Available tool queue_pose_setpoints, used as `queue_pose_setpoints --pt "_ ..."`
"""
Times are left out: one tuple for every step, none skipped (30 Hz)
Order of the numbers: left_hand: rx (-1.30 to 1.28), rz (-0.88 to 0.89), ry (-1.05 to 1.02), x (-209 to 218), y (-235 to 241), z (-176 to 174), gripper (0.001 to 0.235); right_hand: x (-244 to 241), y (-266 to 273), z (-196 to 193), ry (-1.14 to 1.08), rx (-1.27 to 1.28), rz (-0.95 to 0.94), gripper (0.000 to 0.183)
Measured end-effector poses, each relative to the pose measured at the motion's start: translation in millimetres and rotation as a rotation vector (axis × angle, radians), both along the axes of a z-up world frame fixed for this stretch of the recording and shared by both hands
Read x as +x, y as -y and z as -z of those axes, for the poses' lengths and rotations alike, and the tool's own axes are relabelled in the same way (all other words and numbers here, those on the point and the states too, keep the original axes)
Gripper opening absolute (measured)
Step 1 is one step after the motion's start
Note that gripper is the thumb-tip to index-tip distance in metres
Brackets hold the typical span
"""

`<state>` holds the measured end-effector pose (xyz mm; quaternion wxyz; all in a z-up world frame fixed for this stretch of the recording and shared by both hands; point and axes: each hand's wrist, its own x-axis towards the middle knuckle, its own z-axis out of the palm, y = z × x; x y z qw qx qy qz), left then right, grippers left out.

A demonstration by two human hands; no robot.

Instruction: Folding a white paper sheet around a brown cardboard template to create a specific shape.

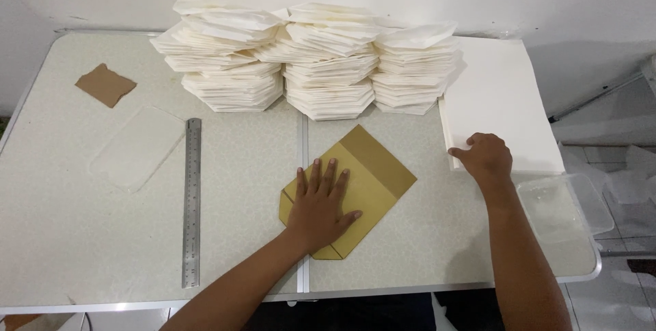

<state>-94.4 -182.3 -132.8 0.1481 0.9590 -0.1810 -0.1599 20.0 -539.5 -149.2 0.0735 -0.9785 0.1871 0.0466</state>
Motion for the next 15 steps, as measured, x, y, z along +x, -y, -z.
queue_pose_setpoints --pt "0.000 0.000 0.000 0.2 -0.1 -0.4 0.081 0.3 1.5 -1.1 0.000 0.000 0.000 0.052" --pt "0.002 0.001 0.004 0.4 -0.1 -0.9 0.080 0.6 3.0 -2.1 -0.007 0.019 0.004 0.051" --pt "0.004 0.002 0.008 0.5 0.0 -1.1 0.080 0.6 4.7 -3.1 -0.013 0.038 0.008 0.051" --pt "0.004 0.003 0.007 0.3 -0.1 0.1 0.080 -0.8 3.2 -6.8 -0.013 0.038 0.009 0.051" --pt "0.003 0.005 0.015 0.3 -0.3 1.3 0.080 -1.9 1.5 -10.2 -0.021 0.057 0.017 0.049" --pt "0.002 0.007 0.023 0.4 -0.6 2.4 0.080 -3.1 -0.1 -13.8 -0.030 0.076 0.024 0.048" --pt "0.003 0.007 0.025 0.8 -0.6 0.9 0.080 -3.1 -1.0 -15.4 -0.028 0.077 0.025 0.048" --pt "0.023 0.012 0.020 1.1 -0.5 -0.6 0.080 -3.2 -2.0 -16.9 -0.032 0.071 0.018 0.048" --pt "0.043 0.018 0.014 0.8 -0.4 -1.5 0.080 -4.2 -2.6 -18.0 -0.038 0.065 0.013 0.048" --pt "0.043 0.020 0.014 0.7 -0.3 -1.1 0.080 -4.6 -1.6 -16.6 -0.037 0.065 0.014 0.048" --pt "0.041 0.021 0.006 1.0 -0.4 -0.9 0.081 -4.4 -0.7 -15.6 -0.038 0.067 0.016 0.049" --pt "0.039 0.022 -0.003 1.3 -0.4 -0.9 0.081 -4.1 0.2 -14.6 -0.040 0.068 0.018 0.049" --pt "0.040 0.022 -0.003 1.3 -0.2 -1.2 0.081 -3.6 2.8 -12.2 -0.039 0.069 0.019 0.049" --pt "0.036 0.024 0.000 1.4 -0.1 -1.6 0.080 -3.0 5.3 -9.8 -0.026 0.087 0.025 0.048" --pt "0.033 0.025 0.002 1.0 -0.5 -1.8 0.080 -2.4 7.1 -7.0 -0.013 0.107 0.029 0.048"
